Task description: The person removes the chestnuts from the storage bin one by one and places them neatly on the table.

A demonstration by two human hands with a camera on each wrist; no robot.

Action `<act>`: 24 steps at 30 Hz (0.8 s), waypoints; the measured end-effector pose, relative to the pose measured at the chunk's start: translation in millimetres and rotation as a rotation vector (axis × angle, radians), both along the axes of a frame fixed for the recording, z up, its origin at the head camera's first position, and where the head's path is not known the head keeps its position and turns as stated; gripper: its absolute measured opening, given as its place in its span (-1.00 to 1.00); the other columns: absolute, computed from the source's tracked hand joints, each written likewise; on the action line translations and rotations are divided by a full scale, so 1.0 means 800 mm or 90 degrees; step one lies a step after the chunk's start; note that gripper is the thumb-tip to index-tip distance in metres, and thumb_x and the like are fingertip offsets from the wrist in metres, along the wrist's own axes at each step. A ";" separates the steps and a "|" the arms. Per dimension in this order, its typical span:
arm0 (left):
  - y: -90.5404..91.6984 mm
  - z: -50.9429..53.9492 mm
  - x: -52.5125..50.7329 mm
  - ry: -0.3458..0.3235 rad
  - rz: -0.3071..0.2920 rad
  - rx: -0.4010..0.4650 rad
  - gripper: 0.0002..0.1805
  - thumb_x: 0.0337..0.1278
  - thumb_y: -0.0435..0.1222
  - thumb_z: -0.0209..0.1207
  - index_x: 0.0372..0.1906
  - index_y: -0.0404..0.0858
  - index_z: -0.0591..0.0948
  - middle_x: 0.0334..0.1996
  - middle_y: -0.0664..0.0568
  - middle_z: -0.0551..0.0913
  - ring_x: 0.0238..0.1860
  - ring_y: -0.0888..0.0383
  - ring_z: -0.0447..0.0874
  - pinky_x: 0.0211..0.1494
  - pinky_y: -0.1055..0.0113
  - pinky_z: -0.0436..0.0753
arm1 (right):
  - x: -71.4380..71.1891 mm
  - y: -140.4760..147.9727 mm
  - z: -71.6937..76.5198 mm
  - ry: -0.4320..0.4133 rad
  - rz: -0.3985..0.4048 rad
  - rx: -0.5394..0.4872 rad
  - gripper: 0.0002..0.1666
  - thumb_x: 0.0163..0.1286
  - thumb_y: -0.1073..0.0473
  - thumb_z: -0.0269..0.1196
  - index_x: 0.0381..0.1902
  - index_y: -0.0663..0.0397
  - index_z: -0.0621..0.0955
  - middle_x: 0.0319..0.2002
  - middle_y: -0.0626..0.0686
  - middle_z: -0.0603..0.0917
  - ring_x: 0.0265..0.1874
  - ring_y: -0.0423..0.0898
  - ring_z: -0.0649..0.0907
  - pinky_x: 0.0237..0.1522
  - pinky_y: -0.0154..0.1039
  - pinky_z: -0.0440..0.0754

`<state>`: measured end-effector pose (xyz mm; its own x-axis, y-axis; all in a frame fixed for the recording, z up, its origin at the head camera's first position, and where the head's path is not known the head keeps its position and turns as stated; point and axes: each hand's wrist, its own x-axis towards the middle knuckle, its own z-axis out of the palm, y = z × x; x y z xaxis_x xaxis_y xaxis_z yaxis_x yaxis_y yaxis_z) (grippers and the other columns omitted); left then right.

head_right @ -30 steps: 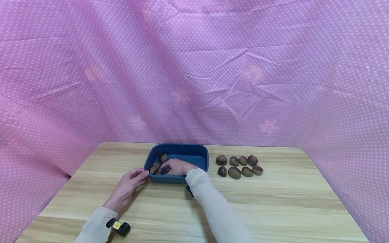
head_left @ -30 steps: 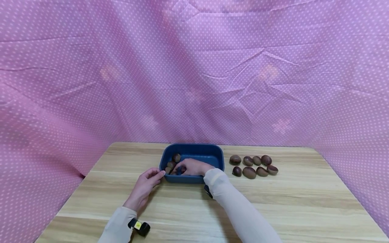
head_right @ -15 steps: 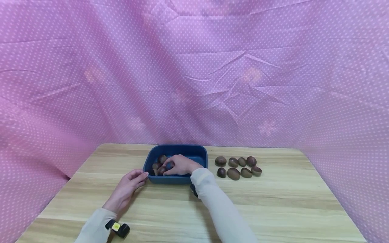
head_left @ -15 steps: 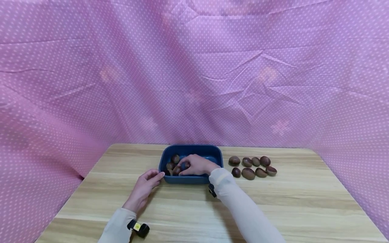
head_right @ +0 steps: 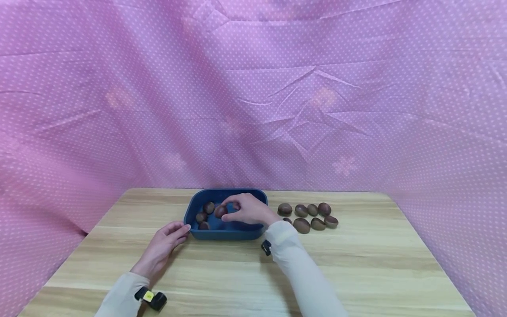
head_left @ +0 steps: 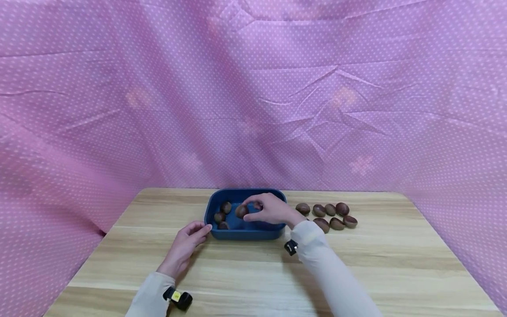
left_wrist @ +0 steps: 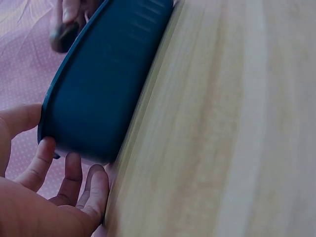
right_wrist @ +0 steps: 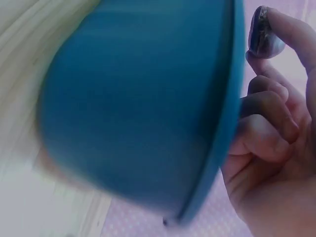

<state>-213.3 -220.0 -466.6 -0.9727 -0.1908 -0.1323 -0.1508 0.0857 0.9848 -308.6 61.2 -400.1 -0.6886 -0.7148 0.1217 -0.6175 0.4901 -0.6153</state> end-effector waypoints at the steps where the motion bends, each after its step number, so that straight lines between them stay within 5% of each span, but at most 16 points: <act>1: 0.000 0.000 0.000 0.001 -0.002 0.000 -0.73 0.34 -0.14 0.32 -0.11 -0.27 0.60 -0.16 0.10 0.58 -0.03 0.09 0.54 0.08 0.29 0.62 | 0.002 0.007 0.000 0.003 -0.004 -0.006 -0.57 0.38 -0.14 0.38 0.16 -0.23 0.66 -0.47 -0.18 0.40 -0.52 -0.24 0.35 -0.36 -0.32 0.33; 15: -0.001 -0.001 -0.004 -0.005 -0.002 0.006 -0.72 0.34 -0.15 0.33 -0.09 -0.27 0.60 -0.17 0.11 0.56 -0.06 0.10 0.55 0.05 0.32 0.63 | 0.027 0.111 -0.013 0.024 -0.084 -0.039 -0.59 0.38 -0.16 0.37 0.14 -0.28 0.66 -0.53 -0.17 0.35 -0.59 -0.26 0.32 -0.45 -0.32 0.33; 24: -0.003 0.000 -0.003 -0.009 -0.007 0.000 -0.69 0.34 -0.11 0.33 -0.08 -0.27 0.60 -0.14 0.10 0.57 -0.02 0.10 0.54 0.08 0.31 0.62 | 0.040 0.178 -0.032 0.071 -0.167 -0.005 -0.57 0.34 -0.14 0.42 0.11 -0.19 0.69 -0.43 -0.13 0.52 -0.40 -0.20 0.49 -0.23 -0.28 0.48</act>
